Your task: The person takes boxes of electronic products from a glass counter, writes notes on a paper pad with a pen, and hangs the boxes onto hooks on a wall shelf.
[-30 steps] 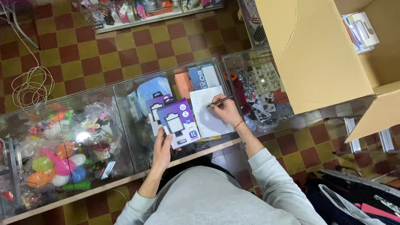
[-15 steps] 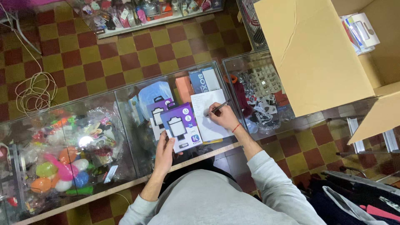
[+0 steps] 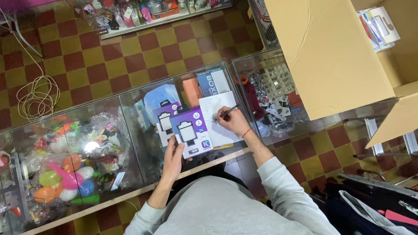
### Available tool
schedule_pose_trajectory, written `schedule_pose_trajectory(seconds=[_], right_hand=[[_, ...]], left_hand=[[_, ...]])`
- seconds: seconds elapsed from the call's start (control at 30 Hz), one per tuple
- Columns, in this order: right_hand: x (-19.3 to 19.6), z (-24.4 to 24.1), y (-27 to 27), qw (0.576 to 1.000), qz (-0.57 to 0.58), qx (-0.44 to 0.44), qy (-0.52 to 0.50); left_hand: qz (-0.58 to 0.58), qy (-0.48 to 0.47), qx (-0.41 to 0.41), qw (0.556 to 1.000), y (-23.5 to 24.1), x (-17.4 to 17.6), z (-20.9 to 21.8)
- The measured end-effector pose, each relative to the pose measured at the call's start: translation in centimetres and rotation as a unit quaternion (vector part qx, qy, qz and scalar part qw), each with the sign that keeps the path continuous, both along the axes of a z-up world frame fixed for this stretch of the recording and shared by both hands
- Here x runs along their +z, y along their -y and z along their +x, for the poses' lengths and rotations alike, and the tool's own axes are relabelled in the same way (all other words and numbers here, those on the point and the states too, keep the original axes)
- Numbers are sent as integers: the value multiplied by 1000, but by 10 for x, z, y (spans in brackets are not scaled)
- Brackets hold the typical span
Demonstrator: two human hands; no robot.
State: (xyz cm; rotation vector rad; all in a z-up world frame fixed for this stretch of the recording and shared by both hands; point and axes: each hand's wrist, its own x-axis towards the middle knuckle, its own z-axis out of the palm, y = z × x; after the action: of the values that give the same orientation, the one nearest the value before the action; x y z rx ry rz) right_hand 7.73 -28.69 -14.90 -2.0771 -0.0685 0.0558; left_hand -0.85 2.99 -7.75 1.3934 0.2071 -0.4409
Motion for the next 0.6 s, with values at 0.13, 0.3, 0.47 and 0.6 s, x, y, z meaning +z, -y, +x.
schedule_pose_trajectory(seconds=[0.13,0.3,0.47,0.6], right_hand=[[3,0,-1,1000,-4,2,-3],[-6,1,1,1000,4,-10,3],[-8,5,4,1000,18,-19,1],[-12,5,6,999,46,-14,2]], left_hand=[[2,-2,-2,1000,0,4,0],[4,1,1,1000,-1,1,1],[9,1,-2,1000,0,5,1],[13,2,-6,1000,-2,-1,0]])
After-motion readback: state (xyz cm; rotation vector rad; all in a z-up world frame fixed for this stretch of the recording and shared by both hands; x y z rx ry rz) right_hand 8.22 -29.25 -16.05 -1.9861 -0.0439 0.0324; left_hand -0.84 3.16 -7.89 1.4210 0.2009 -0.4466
